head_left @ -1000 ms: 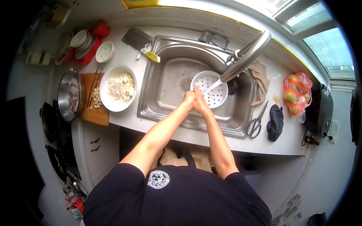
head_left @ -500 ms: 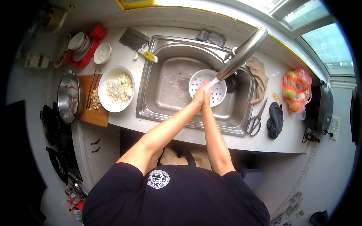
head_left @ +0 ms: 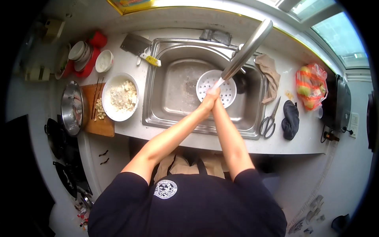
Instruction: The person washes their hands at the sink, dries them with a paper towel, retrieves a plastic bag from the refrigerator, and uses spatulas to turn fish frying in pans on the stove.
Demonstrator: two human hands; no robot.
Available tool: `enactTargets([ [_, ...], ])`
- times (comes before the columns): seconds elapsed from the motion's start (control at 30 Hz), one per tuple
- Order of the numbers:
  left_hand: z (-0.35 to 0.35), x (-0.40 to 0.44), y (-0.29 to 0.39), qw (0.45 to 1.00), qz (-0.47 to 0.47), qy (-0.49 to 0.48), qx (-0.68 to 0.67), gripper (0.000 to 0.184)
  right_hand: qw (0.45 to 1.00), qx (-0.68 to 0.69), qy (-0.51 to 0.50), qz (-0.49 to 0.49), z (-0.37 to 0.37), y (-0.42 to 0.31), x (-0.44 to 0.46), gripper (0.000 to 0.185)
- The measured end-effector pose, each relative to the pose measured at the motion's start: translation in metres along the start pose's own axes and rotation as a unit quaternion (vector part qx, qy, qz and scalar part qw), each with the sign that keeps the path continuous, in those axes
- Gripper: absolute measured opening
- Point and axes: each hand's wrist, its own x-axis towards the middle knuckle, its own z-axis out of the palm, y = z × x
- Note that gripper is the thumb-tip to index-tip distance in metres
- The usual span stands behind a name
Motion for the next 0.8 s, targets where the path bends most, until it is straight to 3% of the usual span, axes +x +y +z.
enactTargets([
  [0.03, 0.01, -0.022, 0.018, 0.993, 0.116, 0.012, 0.014, 0.053, 1.0, -0.003, 0.002, -0.003, 0.0, -0.004, 0.005, 0.071],
  [0.13, 0.014, -0.041, 0.048, 0.993, 0.107, 0.011, 0.054, 0.058, 0.999, -0.013, 0.017, -0.03, 0.009, 0.008, 0.006, 0.069],
  [0.17, 0.008, -0.032, 0.04, 0.98, 0.129, 0.041, 0.145, 0.06, 0.999, -0.013, 0.02, -0.03, 0.01, 0.012, 0.008, 0.069],
  [0.27, 0.0, -0.024, 0.033, 0.97, 0.134, 0.071, 0.189, 0.056, 0.999, -0.01, 0.025, -0.033, 0.008, 0.028, 0.007, 0.067],
  [0.37, 0.007, -0.034, 0.044, 0.987, 0.096, 0.114, 0.055, 0.046, 0.999, -0.006, 0.034, -0.038, 0.008, 0.039, 0.006, 0.066],
  [0.47, 0.0, -0.001, 0.044, 0.991, 0.0, 0.129, -0.029, 0.045, 0.997, -0.018, 0.042, -0.057, 0.021, 0.018, 0.014, 0.065],
  [0.5, -0.004, 0.017, 0.034, 0.99, 0.035, 0.112, -0.076, 0.044, 0.997, -0.021, 0.046, -0.064, 0.025, 0.008, 0.015, 0.064],
  [0.63, 0.008, 0.058, 0.039, 0.987, -0.073, 0.131, -0.065, 0.039, 0.996, -0.014, 0.065, -0.064, 0.027, -0.026, 0.006, 0.062],
  [0.73, 0.022, 0.054, 0.043, 0.993, -0.036, -0.021, -0.111, 0.036, 0.995, 0.018, 0.086, -0.042, 0.009, -0.054, -0.012, 0.061],
  [0.77, 0.021, 0.09, 0.017, 0.996, -0.028, -0.017, -0.088, 0.049, 0.995, 0.028, 0.091, -0.036, 0.005, -0.062, -0.019, 0.061],
  [0.8, 0.026, 0.087, 0.021, 0.994, -0.046, -0.001, -0.101, 0.048, 0.994, 0.036, 0.096, -0.033, 0.001, -0.068, -0.024, 0.06],
])
